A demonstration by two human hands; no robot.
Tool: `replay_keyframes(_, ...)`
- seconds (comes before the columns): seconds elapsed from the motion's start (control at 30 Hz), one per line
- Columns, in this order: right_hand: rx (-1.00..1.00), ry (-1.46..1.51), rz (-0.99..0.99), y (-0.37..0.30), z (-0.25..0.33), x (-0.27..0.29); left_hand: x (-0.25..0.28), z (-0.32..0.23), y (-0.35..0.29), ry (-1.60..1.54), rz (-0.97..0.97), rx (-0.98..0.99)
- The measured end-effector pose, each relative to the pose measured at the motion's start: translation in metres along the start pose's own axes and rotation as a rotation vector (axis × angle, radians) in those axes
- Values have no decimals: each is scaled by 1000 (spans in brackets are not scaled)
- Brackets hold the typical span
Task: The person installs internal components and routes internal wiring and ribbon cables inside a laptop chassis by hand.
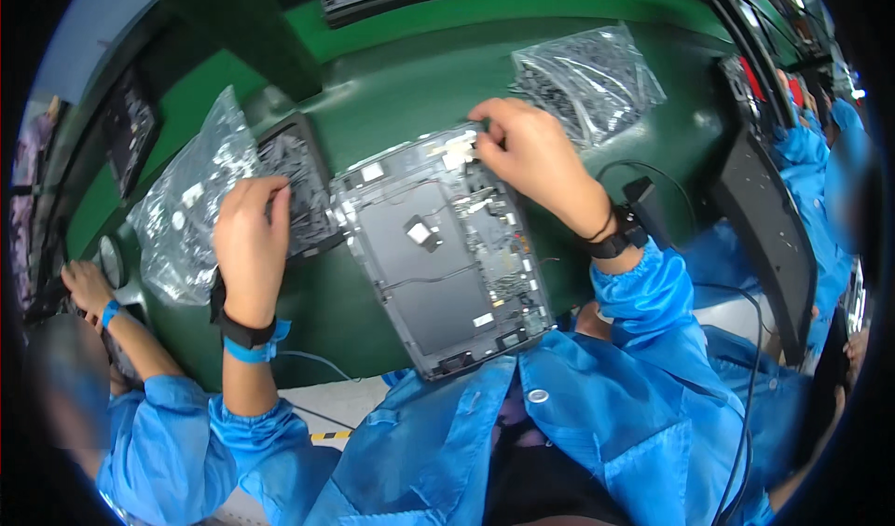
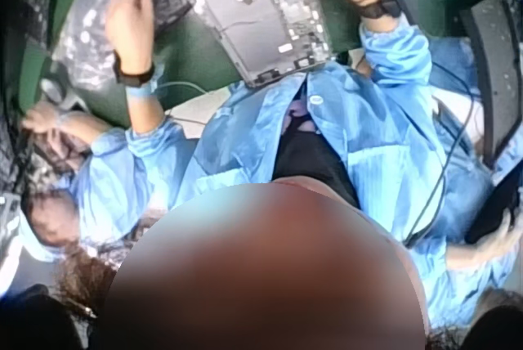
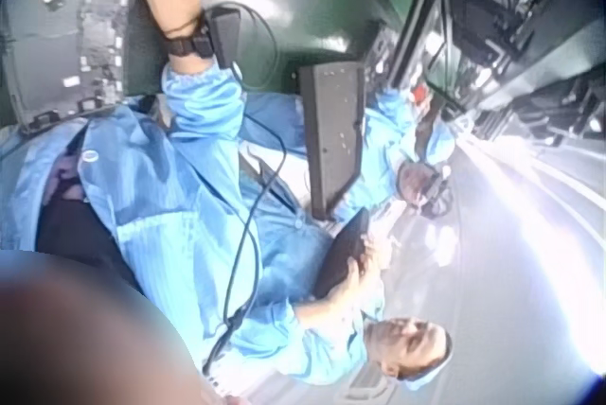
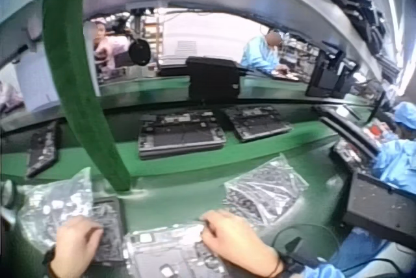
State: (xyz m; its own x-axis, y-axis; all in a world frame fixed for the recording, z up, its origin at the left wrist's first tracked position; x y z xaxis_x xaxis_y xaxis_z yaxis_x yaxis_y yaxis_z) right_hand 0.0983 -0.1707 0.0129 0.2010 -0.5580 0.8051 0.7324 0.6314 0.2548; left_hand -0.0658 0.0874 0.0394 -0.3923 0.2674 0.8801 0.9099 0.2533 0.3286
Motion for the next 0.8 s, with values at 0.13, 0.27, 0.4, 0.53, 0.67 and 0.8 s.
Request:
replay_keyframes(0.13, 80, -204, -109, -8, 11, -3, -6, 5, -2, -24, -37, -4)
replay_keyframes(0.27, 78, -286, -111, -9, 12, -10, -12, 2, 5, -9, -34, -6)
replay_keyframes(0.4, 58, -147, -148, -8, 11, -10, -20, 7, 15, -21, -11, -3)
replay_keyframes(0.53, -4, 192, -164, -9, 1, -5, -13, 18, 17, -49, 36, -8)
replay_keyframes(0.67, -61, 275, -195, -17, 0, 22, -15, 16, 18, -20, -20, -20)
replay_keyframes(0.8, -22, 352, -167, -18, 6, 28, -2, -16, 10, -276, -138, 79)
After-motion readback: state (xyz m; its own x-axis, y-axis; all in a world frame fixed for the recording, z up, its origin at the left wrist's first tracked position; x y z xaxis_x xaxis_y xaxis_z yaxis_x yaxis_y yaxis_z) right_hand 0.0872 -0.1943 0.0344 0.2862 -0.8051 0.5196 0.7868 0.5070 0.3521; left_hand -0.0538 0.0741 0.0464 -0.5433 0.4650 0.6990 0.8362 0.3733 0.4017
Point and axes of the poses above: each hand's wrist, its own y-axis towards the middle knuckle, its own x-axis out of the back of the hand, z = x × y, the point moved 3 cm from there along y, towards the middle knuckle, and after that the axes turned 4 degrees about -y, right-handed, at the moved point
